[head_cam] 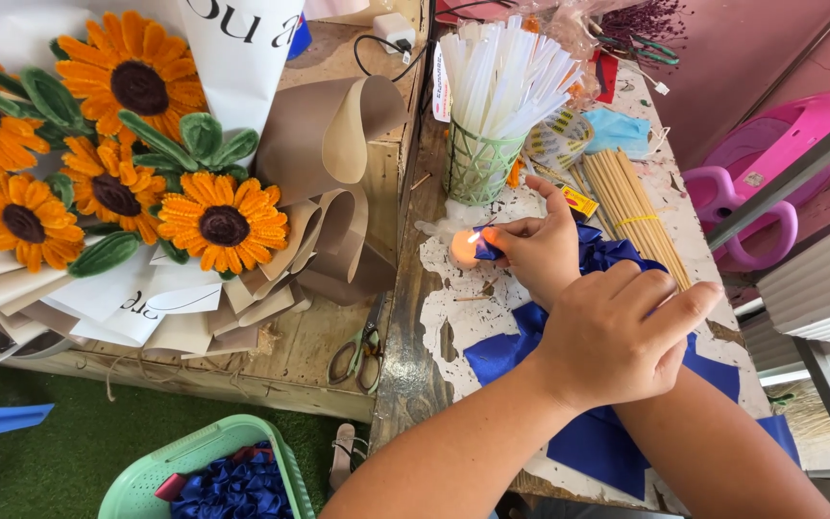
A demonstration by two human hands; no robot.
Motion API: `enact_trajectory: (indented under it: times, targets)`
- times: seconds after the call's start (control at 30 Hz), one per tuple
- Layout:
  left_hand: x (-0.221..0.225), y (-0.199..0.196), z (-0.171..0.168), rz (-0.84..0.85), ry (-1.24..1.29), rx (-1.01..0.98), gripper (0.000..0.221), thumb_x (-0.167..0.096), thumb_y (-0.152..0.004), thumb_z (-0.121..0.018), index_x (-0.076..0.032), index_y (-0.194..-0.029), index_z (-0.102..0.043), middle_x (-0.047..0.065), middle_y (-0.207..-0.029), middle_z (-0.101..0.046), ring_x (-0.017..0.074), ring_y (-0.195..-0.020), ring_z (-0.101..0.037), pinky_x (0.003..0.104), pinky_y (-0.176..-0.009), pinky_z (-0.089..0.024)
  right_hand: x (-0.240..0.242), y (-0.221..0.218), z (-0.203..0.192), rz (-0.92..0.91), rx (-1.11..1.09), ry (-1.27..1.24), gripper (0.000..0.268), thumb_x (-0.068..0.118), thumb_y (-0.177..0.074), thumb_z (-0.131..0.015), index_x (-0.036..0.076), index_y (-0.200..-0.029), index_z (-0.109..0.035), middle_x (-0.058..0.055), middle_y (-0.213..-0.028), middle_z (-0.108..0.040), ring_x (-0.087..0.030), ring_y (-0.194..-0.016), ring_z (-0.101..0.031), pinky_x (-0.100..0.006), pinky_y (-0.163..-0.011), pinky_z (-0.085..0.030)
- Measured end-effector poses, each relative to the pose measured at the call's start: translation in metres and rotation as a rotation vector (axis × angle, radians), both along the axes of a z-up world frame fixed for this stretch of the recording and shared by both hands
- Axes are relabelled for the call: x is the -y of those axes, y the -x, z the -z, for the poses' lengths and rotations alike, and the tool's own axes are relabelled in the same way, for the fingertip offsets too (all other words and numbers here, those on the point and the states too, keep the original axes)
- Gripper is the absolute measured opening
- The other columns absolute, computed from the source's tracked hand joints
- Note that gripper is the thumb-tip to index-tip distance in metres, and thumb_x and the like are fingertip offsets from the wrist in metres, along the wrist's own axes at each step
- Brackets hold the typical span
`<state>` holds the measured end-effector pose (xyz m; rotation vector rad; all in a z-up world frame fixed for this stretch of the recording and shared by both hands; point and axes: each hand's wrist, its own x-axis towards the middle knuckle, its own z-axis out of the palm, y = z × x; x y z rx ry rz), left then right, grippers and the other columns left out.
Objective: Singeing the edges of blue ribbon strips using a candle flame to prevent fraying for floral arrangements.
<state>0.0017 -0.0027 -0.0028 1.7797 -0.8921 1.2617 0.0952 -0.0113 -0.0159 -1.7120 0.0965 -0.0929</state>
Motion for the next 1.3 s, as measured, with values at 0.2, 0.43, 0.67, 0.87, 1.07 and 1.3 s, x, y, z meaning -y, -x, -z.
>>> enact_trajectory:
  times: [0.2, 0.43, 0.67, 0.87, 1.07, 1.3]
  targets:
    - [-0.001, 0.0, 0.0, -0.004, -0.012, 0.0, 0.027, 0.005, -0.093, -0.063, -0.006, -0.117, -0.066, 0.008, -0.08, -0.054, 0.0301, -0.071, -0.05, 0.041, -0.063, -0.039, 0.004, 0.002, 0.002, -0.006, 0.023, 0.055, 0.078, -0.002, -0.082, -0.076, 0.014, -0.151, -0.043, -0.006, -0.073, -0.075, -0.013, -0.054, -0.062, -0.028, -0.05, -0.057]
    - [-0.007, -0.005, -0.004, 0.03, -0.027, -0.014, 0.027, 0.002, -0.093, -0.061, -0.005, -0.119, -0.066, 0.01, -0.083, -0.056, 0.0313, -0.073, -0.052, 0.044, -0.064, -0.039, 0.021, 0.008, 0.008, 0.014, 0.046, 0.041, 0.078, 0.0, -0.08, -0.081, 0.012, -0.147, -0.044, -0.009, -0.074, -0.076, -0.015, -0.048, -0.061, -0.027, -0.046, -0.056]
    - [-0.022, -0.032, -0.012, -0.124, 0.39, -0.081, 0.023, -0.016, -0.093, -0.057, -0.012, -0.113, -0.068, 0.005, -0.087, -0.061, 0.0297, -0.078, -0.064, 0.04, -0.073, -0.055, 0.103, 0.014, 0.026, -0.048, 0.298, -0.187, 0.069, 0.007, -0.085, -0.077, 0.01, -0.145, -0.043, -0.007, -0.081, -0.072, -0.012, -0.059, -0.068, -0.021, -0.053, -0.057]
    - [-0.029, -0.051, 0.008, -0.03, 0.484, -0.652, 0.024, -0.024, -0.09, -0.071, -0.009, -0.108, -0.068, 0.007, -0.086, -0.059, 0.0315, -0.085, -0.063, 0.043, -0.08, -0.052, 0.119, 0.046, 0.007, 0.137, 0.333, -0.235, 0.075, -0.003, -0.084, -0.081, 0.01, -0.145, -0.039, -0.012, -0.084, -0.074, -0.013, -0.066, -0.071, -0.021, -0.055, -0.062]
    - [-0.017, -0.057, 0.018, 0.048, 0.286, -1.002, 0.032, -0.039, -0.081, -0.081, -0.018, -0.105, -0.076, 0.001, -0.086, -0.07, 0.0225, -0.08, -0.067, 0.036, -0.076, -0.055, 0.119, 0.052, 0.007, 0.152, 0.341, -0.311, 0.074, -0.005, -0.084, -0.08, 0.008, -0.144, -0.04, -0.012, -0.082, -0.074, -0.011, -0.066, -0.071, -0.019, -0.058, -0.062]
    - [-0.019, -0.063, 0.031, 0.093, 0.167, -0.97, 0.015, -0.021, -0.1, -0.063, -0.017, -0.098, -0.077, 0.007, -0.079, -0.072, 0.0268, -0.081, -0.072, 0.038, -0.075, -0.057, 0.122, 0.053, 0.01, 0.113, 0.321, -0.321, 0.076, -0.008, -0.08, -0.083, 0.01, -0.143, -0.044, -0.012, -0.08, -0.075, -0.012, -0.067, -0.072, -0.019, -0.065, -0.062]
